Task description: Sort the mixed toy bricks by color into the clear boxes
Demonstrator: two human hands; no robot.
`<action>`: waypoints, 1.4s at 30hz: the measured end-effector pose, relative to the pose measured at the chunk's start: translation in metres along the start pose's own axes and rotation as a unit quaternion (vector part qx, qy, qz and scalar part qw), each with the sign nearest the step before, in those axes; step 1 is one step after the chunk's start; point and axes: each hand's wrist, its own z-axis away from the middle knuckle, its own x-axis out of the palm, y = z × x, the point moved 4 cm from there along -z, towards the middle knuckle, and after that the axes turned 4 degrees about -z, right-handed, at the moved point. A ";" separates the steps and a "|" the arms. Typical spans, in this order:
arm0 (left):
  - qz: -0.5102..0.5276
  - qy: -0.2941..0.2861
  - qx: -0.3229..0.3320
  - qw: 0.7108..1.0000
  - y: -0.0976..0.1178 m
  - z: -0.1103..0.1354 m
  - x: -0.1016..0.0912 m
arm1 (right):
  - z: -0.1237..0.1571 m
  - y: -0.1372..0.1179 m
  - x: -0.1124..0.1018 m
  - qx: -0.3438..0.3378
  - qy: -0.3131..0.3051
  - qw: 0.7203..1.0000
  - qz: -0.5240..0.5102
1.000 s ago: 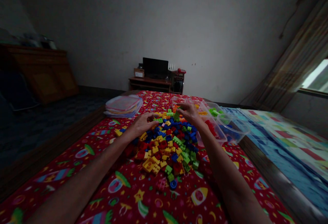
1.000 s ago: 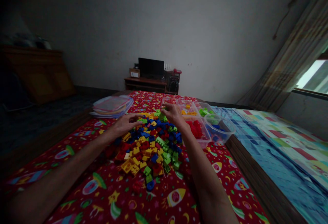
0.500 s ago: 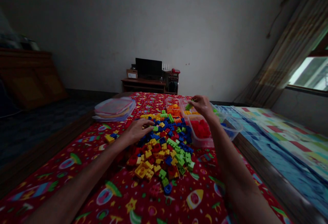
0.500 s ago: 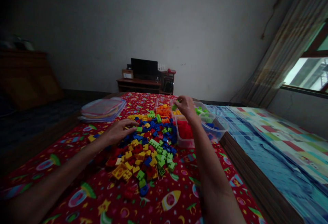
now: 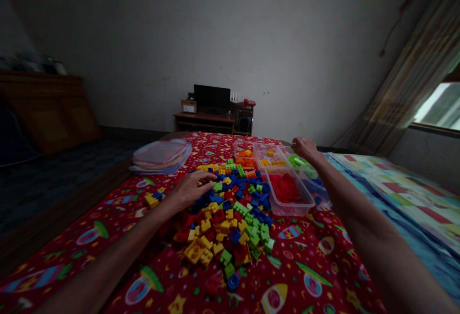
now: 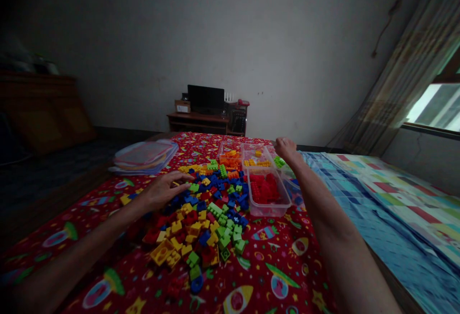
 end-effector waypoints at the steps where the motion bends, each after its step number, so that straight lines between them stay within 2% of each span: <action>1: 0.022 0.004 -0.008 1.000 -0.001 -0.001 0.000 | 0.000 -0.011 -0.002 0.003 -0.009 1.000 0.004; 3: 0.073 0.010 -0.029 0.997 -0.004 -0.002 -0.001 | 0.005 -0.042 -0.006 -0.017 -0.034 0.999 -0.009; 5: 0.120 0.018 -0.048 0.991 -0.005 -0.002 -0.001 | 0.018 -0.086 -0.008 -0.106 -0.091 0.987 -0.080; 8: 0.173 0.015 -0.060 0.983 -0.001 -0.002 -0.001 | 0.050 -0.154 -0.010 -0.227 -0.151 0.944 -0.186; 10: 0.199 0.005 -0.054 0.978 0.005 -0.002 0.000 | 0.074 -0.190 -0.006 -0.280 -0.188 0.914 -0.226; 11: 0.208 0.003 -0.050 0.977 0.007 -0.002 0.000 | 0.084 -0.205 -0.003 -0.298 -0.194 0.907 -0.224; 14: 0.209 0.001 -0.040 0.977 0.013 -0.002 0.000 | 0.101 -0.229 0.007 -0.281 -0.192 0.925 -0.169; 17: 0.190 0.005 -0.037 0.981 0.012 -0.003 -0.001 | 0.104 -0.226 0.012 -0.251 -0.175 0.942 -0.135; 20: 0.131 0.024 -0.027 0.991 0.006 -0.003 -0.007 | 0.095 -0.201 0.014 -0.232 -0.146 0.956 -0.106; 25: 0.034 0.056 -0.019 0.998 0.001 -0.003 -0.023 | 0.057 -0.120 0.013 -0.132 -0.118 0.984 -0.008; 27: -0.005 0.068 -0.015 0.998 -0.003 -0.004 -0.031 | 0.040 -0.080 0.008 -0.053 -0.107 0.991 0.056; 30: -0.056 0.078 -0.021 0.995 -0.021 -0.004 -0.038 | 0.024 -0.028 0.000 0.054 -0.112 0.985 0.118; 32: -0.081 0.079 -0.030 0.993 -0.039 -0.004 -0.039 | 0.020 -0.010 -0.003 0.082 -0.118 0.981 0.131; 34: -0.096 0.075 -0.038 0.992 -0.058 -0.004 -0.036 | 0.020 -0.012 -0.004 0.058 -0.108 0.986 0.113; 36: -0.098 0.058 -0.056 0.992 -0.075 -0.004 -0.030 | 0.026 -0.035 -0.003 -0.006 -0.084 0.994 0.068; 39: -0.097 0.017 -0.082 0.992 -0.087 -0.003 -0.020 | 0.044 -0.092 0.001 -0.115 -0.069 0.991 -0.027; 42: -0.097 -0.009 -0.076 0.992 -0.087 0.000 -0.015 | 0.066 -0.149 0.010 -0.181 -0.109 0.969 -0.131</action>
